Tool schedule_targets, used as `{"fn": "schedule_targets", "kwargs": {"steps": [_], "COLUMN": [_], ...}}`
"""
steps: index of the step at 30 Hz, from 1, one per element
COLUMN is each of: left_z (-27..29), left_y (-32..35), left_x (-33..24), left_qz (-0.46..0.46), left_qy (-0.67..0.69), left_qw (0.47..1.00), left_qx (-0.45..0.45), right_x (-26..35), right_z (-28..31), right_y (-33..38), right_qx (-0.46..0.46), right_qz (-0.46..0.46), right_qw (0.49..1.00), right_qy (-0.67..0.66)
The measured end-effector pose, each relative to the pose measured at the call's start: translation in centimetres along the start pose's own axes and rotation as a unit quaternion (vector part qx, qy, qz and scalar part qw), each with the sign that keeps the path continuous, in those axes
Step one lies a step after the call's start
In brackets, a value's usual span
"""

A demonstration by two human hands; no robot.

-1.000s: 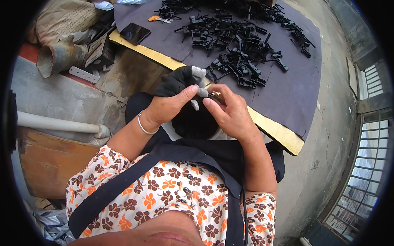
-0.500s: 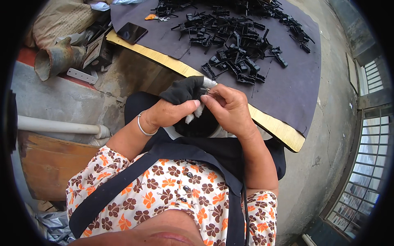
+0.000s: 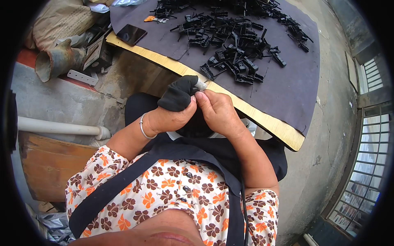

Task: Manually assembling small black plastic components by hand at a workstation.

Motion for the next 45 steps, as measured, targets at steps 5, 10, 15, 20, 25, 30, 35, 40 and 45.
{"fn": "schedule_targets", "kwargs": {"steps": [5,10,15,20,25,30,35,40,45], "left_z": [1.1,2.0,1.8,0.4,0.0,-0.8,-0.3,0.1,0.4], "left_y": [0.6,-0.2,-0.8,-1.0,-1.0,-0.8,-0.8,-1.0,-0.7], "left_x": [1.2,1.3,1.0,1.5,2.9,1.9,2.6,1.4,0.2], "left_qz": [-0.032,-0.004,-0.001,-0.024,0.241,0.219,0.228,0.093,-0.025], "left_qy": [-0.149,-0.196,-0.181,-0.192,0.179,0.245,0.131,0.071,-0.036], "left_qw": [0.987,0.98,0.982,0.981,0.948,0.934,0.962,0.993,0.998], "left_qx": [0.041,-0.034,-0.059,-0.035,0.103,0.142,0.071,0.014,-0.051], "right_x": [1.0,-0.7,0.4,3.4,2.9,-0.1,0.9,0.9,-1.7], "right_z": [1.7,4.3,2.2,0.6,2.2,2.7,2.4,1.4,0.6], "right_y": [-1.4,-2.5,-1.9,-0.7,-0.6,-0.3,-0.5,-0.6,-0.2], "right_qx": [0.028,-0.046,0.025,0.025,-0.064,-0.131,-0.038,0.004,-0.054], "right_qz": [0.028,0.074,0.199,0.291,0.117,0.021,0.032,0.002,-0.011], "right_qw": [0.987,0.892,0.864,0.867,0.987,0.991,0.999,0.997,0.998], "right_qy": [0.153,0.444,0.461,0.405,0.094,-0.017,0.006,0.079,-0.001]}}
Point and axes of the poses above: each hand's wrist, its own y-axis away from the middle knuckle, its own z-axis out of the back of the hand, x = y × z, the point moved 6 cm from there along -y, towards the middle knuckle, and after that the axes turned 12 degrees about z, right-handed, at the moved point
